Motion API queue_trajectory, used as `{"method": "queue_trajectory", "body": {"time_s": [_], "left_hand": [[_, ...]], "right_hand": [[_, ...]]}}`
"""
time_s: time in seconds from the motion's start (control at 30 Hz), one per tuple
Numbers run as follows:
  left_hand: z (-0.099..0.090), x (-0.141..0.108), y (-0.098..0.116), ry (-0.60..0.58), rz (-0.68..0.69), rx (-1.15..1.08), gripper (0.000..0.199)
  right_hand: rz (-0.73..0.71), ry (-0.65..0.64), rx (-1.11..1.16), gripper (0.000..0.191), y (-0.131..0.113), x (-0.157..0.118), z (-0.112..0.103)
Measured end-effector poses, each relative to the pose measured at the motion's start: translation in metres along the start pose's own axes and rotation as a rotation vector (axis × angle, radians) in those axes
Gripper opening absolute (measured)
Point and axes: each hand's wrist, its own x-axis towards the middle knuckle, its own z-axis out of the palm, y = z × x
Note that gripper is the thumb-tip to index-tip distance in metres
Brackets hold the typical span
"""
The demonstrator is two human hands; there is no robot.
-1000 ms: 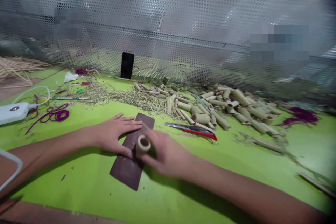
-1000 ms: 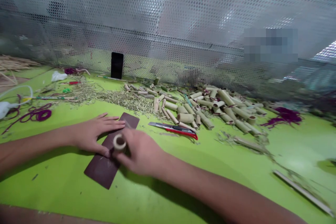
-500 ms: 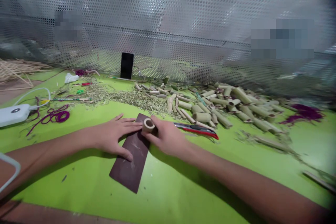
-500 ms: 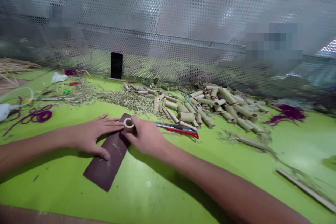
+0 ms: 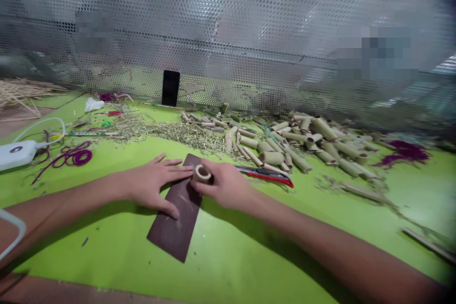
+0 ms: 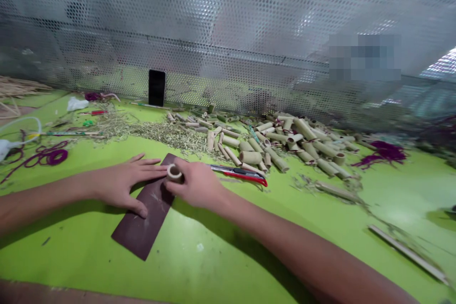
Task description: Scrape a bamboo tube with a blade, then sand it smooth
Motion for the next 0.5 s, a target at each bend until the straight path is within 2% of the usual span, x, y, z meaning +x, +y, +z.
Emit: {"method": "queue_trajectory", "body": {"time_s": [0.03, 0.07, 0.13, 0.2, 0.27, 0.33, 0.4, 0.5], "left_hand": [[-0.001, 0.0, 0.001, -0.007, -0.006, -0.002, 0.107], [-0.001, 0.0, 0.002, -0.017, -0.01, -0.005, 0.107], [-0.002, 0.0, 0.003, -0.029, -0.013, -0.016, 0.106], [-0.003, 0.0, 0.005, -0.031, -0.016, -0.022, 0.106], [-0.002, 0.0, 0.006, -0.031, -0.018, -0.021, 0.109], [-0.002, -0.001, 0.006, -0.031, -0.009, -0.015, 0.111], [-0.001, -0.002, 0.005, -0.025, 0.006, -0.011, 0.11], [-0.001, -0.002, 0.003, -0.02, 0.015, -0.009, 0.108]], "right_hand": [[-0.005, 0.034, -0.014, 0.012, -0.002, 0.0, 0.0], [-0.051, -0.002, 0.002, 0.014, -0.004, -0.001, -0.001], [-0.11, -0.161, 0.055, 0.019, -0.008, -0.003, -0.002], [-0.084, -0.238, 0.114, 0.02, -0.005, -0.002, -0.005], [-0.005, -0.164, 0.261, 0.015, 0.005, 0.003, -0.009], [0.103, -0.017, 0.49, 0.016, 0.018, 0.01, -0.012], [0.142, 0.003, 0.673, 0.021, 0.028, 0.016, -0.013], [0.104, -0.039, 0.699, 0.035, 0.031, 0.014, -0.013]]}}
